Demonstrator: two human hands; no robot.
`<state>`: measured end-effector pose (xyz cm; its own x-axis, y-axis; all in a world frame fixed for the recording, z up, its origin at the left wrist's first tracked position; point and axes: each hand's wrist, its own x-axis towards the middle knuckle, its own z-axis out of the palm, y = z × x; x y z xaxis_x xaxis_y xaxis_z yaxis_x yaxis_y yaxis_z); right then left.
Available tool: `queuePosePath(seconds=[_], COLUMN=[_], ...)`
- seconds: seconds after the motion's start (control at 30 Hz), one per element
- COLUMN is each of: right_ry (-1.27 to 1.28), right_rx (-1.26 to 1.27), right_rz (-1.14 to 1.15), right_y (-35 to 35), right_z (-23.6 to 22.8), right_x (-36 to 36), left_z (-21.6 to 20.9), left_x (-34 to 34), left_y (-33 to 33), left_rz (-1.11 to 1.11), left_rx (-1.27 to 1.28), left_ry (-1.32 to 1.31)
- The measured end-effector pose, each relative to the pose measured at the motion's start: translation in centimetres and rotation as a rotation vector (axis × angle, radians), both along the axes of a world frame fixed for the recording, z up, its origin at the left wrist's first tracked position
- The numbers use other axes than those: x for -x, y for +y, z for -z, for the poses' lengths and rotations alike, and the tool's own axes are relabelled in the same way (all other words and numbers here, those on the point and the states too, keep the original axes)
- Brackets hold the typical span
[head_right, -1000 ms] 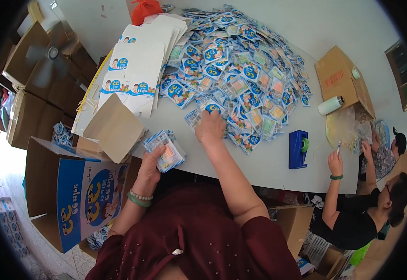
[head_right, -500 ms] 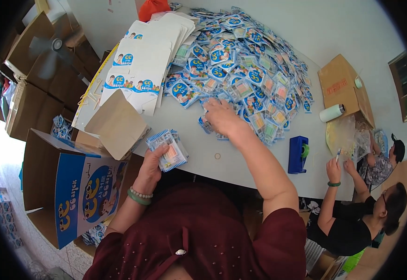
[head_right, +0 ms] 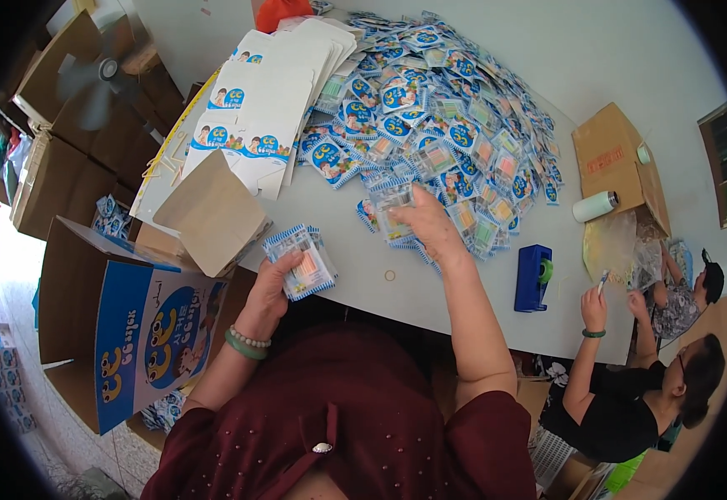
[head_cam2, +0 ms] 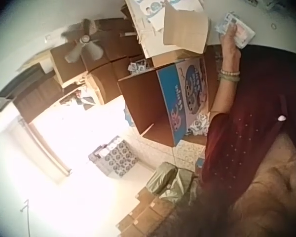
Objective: Assembling small cardboard boxes and filling them with individual product packets.
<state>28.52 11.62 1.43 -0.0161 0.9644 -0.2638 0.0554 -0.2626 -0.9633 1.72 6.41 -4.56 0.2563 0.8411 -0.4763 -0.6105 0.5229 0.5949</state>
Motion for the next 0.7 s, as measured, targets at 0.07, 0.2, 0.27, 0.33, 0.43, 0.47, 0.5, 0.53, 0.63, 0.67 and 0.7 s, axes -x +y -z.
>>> queuePosePath(seconds=[0.07, 0.2, 0.27, 0.33, 0.43, 0.47, 0.5, 0.53, 0.63, 0.67, 0.7], right_ry=[-0.040, 0.049, -0.268, -0.587, -1.212, -1.206, -1.243, -1.280, -0.759, -0.760, -0.467], right_rx=[-0.008, 0.025, -0.069, -0.172, -0.537, -0.550, -0.633, -0.708, -0.249, -0.246, -0.194], right_rz=[0.006, -0.077, -0.174, -0.264, -0.153, -0.165, -0.084, 0.007, 0.006, 0.010, -0.030], right_y=[-0.4, -1.2, -1.4, -1.5, -1.4, -1.3, -1.1, -1.4, -2.7, -3.3, -3.9], right_z=[-1.7, -3.6, -2.5, -0.5, 5.8, 5.5, 5.1, 4.5, -0.3, -1.2, -1.9], right_x=[0.2, 2.3, 3.3, 4.2, 2.8, 2.5, 2.1, 2.1, 4.3, 5.0, 5.7], left_z=[0.0, -1.0, -1.6, -1.7, -2.4, -2.5, -2.5, -2.5, -2.4, -2.6, -2.8], left_x=[0.2, 0.7, 0.8, 1.1, 1.0, 1.1, 1.2, 1.1, 1.3, 1.3, 1.4], left_y=[-0.3, -0.9, -0.8, -0.8, -1.3, -1.5, -1.9, -2.2, -2.4, -2.4, -2.2], left_rz=[-0.002, 0.012, -0.010, 0.000, -0.058, -0.075, -0.105, -0.123, -0.161, -0.156, -0.163], left_rx=[-0.029, -0.089, -0.119, -0.157, -0.264, -0.266, -0.324, -0.380, -0.470, -0.470, -0.413], left_ry=[0.010, 0.060, 0.043, 0.119, 0.200, 0.204, 0.254, 0.303, 0.308, 0.306, 0.241])
